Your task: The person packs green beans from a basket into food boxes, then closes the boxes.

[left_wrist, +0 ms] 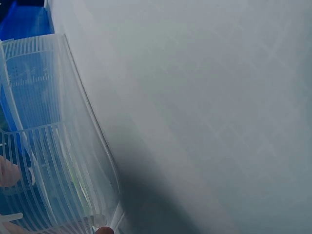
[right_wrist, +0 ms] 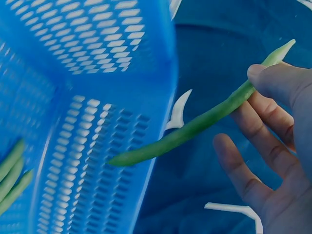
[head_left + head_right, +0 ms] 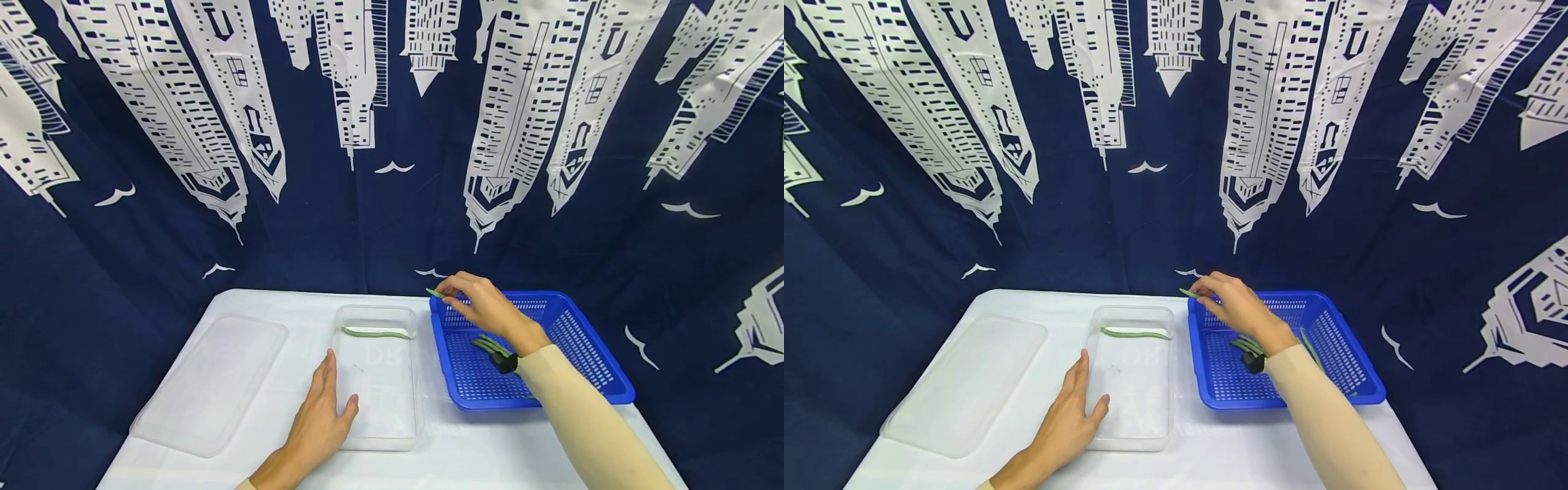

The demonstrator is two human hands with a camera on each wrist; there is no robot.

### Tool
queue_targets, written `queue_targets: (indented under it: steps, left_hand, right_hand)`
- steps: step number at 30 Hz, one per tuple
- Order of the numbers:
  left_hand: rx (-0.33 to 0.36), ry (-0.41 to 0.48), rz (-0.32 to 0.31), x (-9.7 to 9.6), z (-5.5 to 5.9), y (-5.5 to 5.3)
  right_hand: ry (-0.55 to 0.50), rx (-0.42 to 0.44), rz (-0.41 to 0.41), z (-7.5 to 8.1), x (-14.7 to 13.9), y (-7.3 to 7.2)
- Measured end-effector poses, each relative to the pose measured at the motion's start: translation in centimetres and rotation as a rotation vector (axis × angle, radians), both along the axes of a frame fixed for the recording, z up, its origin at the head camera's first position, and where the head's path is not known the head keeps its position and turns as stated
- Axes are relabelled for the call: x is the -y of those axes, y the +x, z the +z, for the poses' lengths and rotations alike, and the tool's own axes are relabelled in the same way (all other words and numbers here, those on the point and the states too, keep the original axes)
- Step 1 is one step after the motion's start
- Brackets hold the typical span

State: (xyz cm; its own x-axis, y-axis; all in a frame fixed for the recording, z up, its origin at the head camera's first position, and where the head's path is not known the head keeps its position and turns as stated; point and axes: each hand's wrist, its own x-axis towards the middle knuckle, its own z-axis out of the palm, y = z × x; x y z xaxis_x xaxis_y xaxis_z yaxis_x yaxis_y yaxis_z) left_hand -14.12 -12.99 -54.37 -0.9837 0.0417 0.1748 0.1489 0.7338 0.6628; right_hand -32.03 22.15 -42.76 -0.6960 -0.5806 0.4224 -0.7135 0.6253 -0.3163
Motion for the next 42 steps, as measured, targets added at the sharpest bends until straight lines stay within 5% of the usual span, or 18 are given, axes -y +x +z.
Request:
queue_targets:
  steps: [8, 27, 42]
  left_hand:
    - [-0.009, 0.005, 0.004, 0.0, 0.0, 0.0]
    - [-0.023, 0.004, -0.012, 0.1, -0.1, 0.0]
    - [0.026, 0.008, -0.004, 0.1, -0.3, -0.2]
  right_hand:
    - [0.026, -0.040, 0.035, 1.0, 3.0, 0.9]
    - [0.113, -0.003, 0.174, 0.4, 10.7, 1.5]
    - [0.229, 0.102, 0.195, -2.1, 15.2, 0.5]
